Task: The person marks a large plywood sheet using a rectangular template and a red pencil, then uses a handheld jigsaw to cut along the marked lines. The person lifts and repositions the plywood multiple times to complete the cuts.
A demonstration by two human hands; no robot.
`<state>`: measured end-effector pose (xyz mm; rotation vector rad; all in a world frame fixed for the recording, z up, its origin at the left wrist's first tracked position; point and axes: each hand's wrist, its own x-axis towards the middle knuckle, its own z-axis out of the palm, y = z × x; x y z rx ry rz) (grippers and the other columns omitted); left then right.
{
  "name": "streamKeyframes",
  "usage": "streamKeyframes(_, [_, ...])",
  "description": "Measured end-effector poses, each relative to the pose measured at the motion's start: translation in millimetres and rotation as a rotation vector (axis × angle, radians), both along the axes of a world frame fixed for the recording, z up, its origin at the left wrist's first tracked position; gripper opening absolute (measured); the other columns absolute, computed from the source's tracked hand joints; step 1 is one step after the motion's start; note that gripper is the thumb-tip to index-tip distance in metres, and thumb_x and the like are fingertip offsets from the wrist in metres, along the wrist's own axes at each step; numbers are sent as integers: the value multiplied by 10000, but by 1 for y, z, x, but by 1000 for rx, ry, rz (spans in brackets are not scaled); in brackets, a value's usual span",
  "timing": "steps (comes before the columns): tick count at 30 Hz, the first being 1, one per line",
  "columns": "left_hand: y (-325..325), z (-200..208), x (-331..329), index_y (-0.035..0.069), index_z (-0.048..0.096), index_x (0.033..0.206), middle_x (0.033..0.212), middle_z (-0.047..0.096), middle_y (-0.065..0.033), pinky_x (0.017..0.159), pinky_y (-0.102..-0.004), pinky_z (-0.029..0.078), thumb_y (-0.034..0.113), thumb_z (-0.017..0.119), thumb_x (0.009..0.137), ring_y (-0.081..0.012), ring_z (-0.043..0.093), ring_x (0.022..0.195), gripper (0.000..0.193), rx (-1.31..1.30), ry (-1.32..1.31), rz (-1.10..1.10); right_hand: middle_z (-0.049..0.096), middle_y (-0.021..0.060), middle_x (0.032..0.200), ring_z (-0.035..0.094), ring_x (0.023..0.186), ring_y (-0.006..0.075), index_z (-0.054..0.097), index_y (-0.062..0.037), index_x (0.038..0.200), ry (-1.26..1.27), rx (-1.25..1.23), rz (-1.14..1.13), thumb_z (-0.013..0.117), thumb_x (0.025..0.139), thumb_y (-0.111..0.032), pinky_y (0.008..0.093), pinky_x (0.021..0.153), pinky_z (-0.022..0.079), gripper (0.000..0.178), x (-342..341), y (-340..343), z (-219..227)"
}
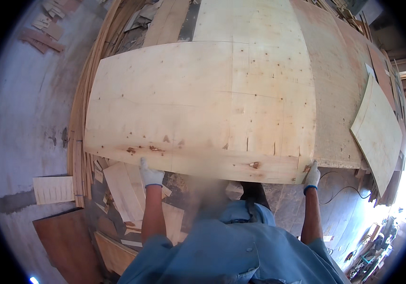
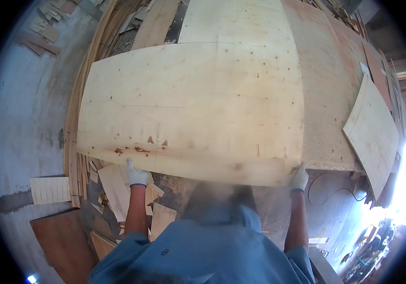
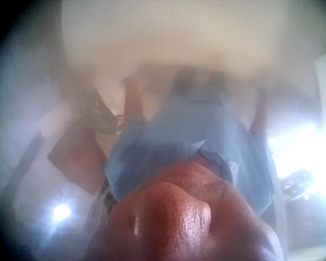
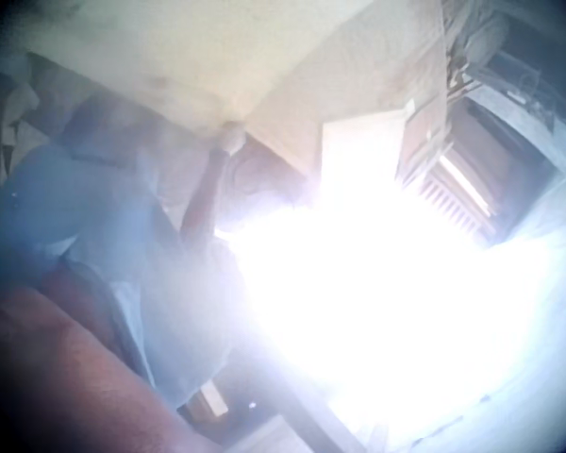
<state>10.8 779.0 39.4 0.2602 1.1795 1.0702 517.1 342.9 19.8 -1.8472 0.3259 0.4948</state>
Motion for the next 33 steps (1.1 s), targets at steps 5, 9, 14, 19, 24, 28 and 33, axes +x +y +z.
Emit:
streamKeyframes(5, [1, -5, -12, 154, 520, 1334, 1289, 601, -67, 1001, -465, 496, 524, 634, 918, -250, 586, 1181, 569, -11, -43, -3, 526, 28, 599, 467, 572, 142, 583, -48, 658, -88, -282, 109, 458, 999, -480, 341, 575, 371, 564, -3, 16, 27])
streamKeyframes(9, [-4, 17, 2, 150, 578, 1265, 1189, 649, -49, 940, -405, 529, 488, 639, 932, -227, 628, 1081, 479, -70, -32, 57, 538, 66, 596, 483, 573, 164, 606, -3, 679, -189, -448, 170, 430, 997, -491, 363, 589, 379, 609, -3, 15, 37])
streamKeyframes(14, [-7, 25, 8, 158, 580, 1261, 1190, 651, -40, 945, -411, 523, 450, 641, 934, -236, 627, 1080, 443, -129, -15, 94, 544, 90, 580, 501, 572, 182, 633, 9, 682, -212, -535, 219, 415, 1010, -471, 393, 587, 391, 621, 2, 24, 41])
streamKeyframes(19, [-8, 16, 0, 99, 519, 1333, 1289, 589, -114, 994, -458, 489, 328, 641, 908, -289, 579, 1175, 497, -82, 10, 49, 550, 79, 601, 465, 558, 171, 659, 25, 756, -147, -527, 188, 413, 1028, -431, 377, 567, 370, 584, 0, 34, 40])
streamKeyframes(24, [-9, 14, -2, 57, 521, 1318, 1243, 608, -147, 985, -432, 495, 342, 620, 924, -299, 607, 1110, 496, -133, -3, 58, 576, 52, 630, 481, 585, 157, 665, 40, 808, -23, -439, 130, 436, 1038, -393, 365, 564, 369, 541, 0, 52, 55])
streamKeyframes(28, [2, 14, 1, 24, 523, 1306, 1206, 623, -174, 978, -412, 500, 353, 603, 937, -307, 629, 1058, 501, -154, -5, 52, 503, 3, 583, 440, 564, 117, 584, -60, 654, -94, -423, 104, 455, 1013, -521, 336, 545, 366, 598, -4, 38, 45])
streamKeyframes(33, [-18, -32, -39, 57, 522, 1320, 1206, 629, -139, 991, -414, 494, 403, 556, 968, -284, 633, 1056, 495, -26, 125, -106, 461, -28, 571, 393, 542, 96, 520, -116, 613, -58, -441, 145, 467, 1007, -533, 314, 516, 322, 577, -17, 32, 38])
